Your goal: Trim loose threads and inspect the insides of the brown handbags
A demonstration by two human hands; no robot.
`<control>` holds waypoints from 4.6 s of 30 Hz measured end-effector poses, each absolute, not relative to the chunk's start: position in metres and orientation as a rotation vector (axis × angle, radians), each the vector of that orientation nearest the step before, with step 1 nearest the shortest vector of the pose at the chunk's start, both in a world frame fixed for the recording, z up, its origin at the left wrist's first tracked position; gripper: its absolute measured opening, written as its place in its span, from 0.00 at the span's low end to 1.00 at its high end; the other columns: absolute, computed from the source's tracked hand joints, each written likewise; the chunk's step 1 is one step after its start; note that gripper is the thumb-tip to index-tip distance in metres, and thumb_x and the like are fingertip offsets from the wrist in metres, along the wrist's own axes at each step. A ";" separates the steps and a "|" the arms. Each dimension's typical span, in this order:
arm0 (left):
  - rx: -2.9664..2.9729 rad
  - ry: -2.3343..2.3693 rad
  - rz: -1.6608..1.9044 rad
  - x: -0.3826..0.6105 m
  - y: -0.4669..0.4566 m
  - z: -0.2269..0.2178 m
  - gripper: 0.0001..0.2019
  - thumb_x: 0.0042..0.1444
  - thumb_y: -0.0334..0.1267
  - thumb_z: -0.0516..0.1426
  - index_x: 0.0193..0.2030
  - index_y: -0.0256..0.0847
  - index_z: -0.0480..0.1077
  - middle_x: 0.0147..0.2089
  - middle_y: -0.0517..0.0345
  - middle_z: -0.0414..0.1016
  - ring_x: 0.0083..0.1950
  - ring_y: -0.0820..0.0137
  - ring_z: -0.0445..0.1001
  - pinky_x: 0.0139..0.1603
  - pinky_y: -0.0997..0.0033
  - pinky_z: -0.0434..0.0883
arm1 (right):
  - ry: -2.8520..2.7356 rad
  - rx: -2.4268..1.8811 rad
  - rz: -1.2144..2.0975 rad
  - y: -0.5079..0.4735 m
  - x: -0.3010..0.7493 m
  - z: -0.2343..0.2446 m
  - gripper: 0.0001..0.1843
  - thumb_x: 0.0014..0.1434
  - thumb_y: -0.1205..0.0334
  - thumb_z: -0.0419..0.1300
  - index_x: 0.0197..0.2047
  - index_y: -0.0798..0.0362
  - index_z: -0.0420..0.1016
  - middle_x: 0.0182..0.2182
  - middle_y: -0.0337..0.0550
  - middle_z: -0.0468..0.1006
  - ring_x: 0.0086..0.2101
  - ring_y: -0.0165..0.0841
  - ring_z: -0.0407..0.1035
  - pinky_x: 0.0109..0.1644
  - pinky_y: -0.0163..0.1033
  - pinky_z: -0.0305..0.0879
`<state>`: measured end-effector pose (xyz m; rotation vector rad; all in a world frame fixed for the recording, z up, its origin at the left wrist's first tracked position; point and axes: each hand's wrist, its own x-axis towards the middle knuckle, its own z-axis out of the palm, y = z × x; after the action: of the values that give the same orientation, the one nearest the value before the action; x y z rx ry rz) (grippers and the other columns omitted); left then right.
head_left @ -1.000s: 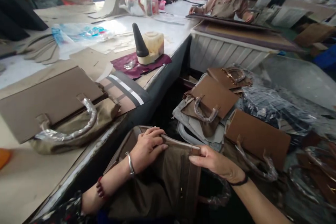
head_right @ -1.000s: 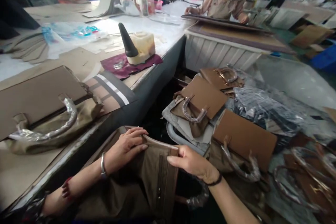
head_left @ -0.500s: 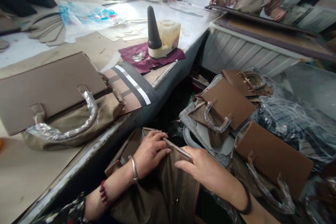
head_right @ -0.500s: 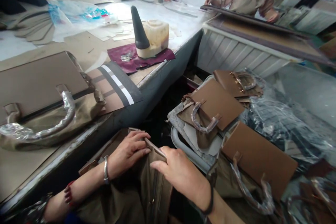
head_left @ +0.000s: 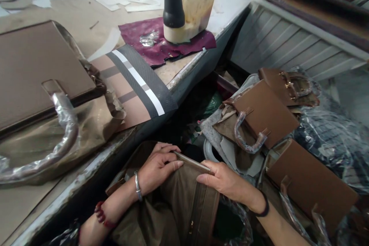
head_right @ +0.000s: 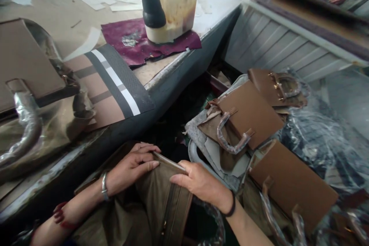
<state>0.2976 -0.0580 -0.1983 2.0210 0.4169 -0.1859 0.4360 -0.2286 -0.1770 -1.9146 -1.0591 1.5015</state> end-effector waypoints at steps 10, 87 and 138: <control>1.932 0.607 -0.204 0.302 -0.055 -0.215 0.13 0.52 0.41 0.52 0.20 0.41 0.69 0.45 0.59 0.71 0.51 0.64 0.60 0.56 0.57 0.55 | -1.108 -1.875 1.623 -0.213 0.446 -0.192 0.17 0.57 0.49 0.49 0.31 0.55 0.63 0.24 0.34 0.63 0.24 0.24 0.55 0.27 0.29 0.53; 2.004 0.891 -0.160 0.315 -0.067 -0.224 0.12 0.53 0.32 0.52 0.20 0.36 0.69 0.32 0.56 0.68 0.34 0.73 0.68 0.36 0.74 0.65 | -1.361 -2.255 1.570 -0.163 0.443 -0.194 0.12 0.58 0.59 0.49 0.38 0.57 0.68 0.32 0.49 0.73 0.34 0.37 0.68 0.37 0.37 0.59; 1.992 0.691 -0.227 0.293 -0.030 -0.196 0.12 0.55 0.37 0.49 0.25 0.37 0.67 0.42 0.55 0.65 0.40 0.71 0.66 0.43 0.70 0.62 | -1.215 -1.809 1.599 -0.158 0.444 -0.195 0.12 0.58 0.58 0.48 0.31 0.56 0.67 0.26 0.37 0.68 0.28 0.28 0.61 0.30 0.32 0.57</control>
<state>0.2927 -0.0296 -0.1958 1.9921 0.6914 -0.2268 0.4445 -0.1581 -0.1953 -1.8086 -1.2149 1.5989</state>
